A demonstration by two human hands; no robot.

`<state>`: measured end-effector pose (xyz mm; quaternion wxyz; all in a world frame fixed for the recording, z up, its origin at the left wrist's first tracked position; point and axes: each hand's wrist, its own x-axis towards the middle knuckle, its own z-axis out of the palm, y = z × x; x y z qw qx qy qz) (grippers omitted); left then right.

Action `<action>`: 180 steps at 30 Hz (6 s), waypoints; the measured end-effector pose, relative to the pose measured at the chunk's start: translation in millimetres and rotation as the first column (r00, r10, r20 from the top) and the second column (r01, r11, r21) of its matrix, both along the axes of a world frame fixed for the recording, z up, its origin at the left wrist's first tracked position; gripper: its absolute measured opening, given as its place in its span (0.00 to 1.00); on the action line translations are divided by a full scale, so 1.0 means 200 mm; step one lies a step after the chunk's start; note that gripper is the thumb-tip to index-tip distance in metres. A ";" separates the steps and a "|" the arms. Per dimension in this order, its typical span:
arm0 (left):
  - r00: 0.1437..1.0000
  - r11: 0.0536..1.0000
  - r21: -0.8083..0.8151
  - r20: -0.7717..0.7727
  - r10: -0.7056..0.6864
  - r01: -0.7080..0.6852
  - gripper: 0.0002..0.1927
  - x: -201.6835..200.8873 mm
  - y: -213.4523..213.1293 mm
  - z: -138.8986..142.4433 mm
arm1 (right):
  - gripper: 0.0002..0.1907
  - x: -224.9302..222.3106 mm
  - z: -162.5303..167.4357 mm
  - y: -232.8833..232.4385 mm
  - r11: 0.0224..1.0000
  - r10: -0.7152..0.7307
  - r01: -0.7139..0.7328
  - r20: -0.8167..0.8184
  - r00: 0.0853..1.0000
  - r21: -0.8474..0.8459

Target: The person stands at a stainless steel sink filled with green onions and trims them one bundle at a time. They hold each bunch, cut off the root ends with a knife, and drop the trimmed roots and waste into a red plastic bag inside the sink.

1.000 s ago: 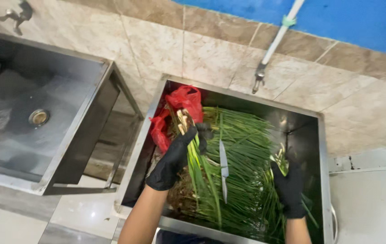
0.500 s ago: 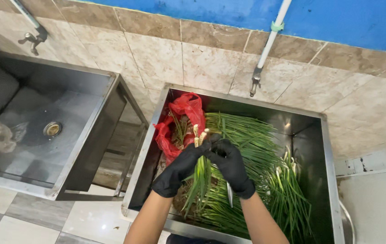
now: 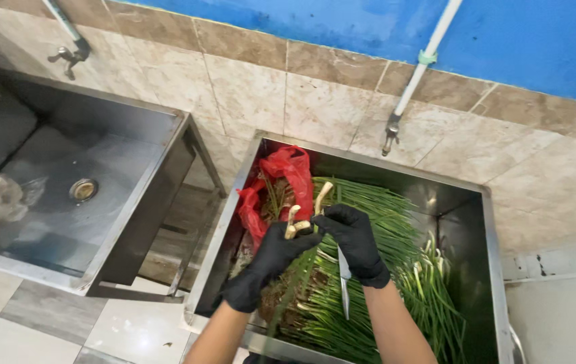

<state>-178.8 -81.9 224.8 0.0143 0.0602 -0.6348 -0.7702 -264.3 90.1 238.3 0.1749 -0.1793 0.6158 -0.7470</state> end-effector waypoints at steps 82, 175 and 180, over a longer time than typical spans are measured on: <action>0.949 0.942 0.160 0.165 0.269 -0.295 0.06 -0.29 -0.55 -1.03 | 0.07 -0.24 -0.88 -0.84 0.978 -0.207 0.207 0.004 0.978 0.015; 0.959 0.961 0.196 0.241 0.147 -0.197 0.16 -0.15 -0.64 -0.82 | 0.12 -0.45 -0.91 -0.79 0.951 -0.305 0.309 -0.210 0.929 -0.015; 0.947 0.959 0.131 0.241 0.214 -0.251 0.11 -0.16 -0.68 -0.75 | 0.22 -0.44 -0.90 -0.73 0.883 -0.063 0.146 -0.195 0.979 0.447</action>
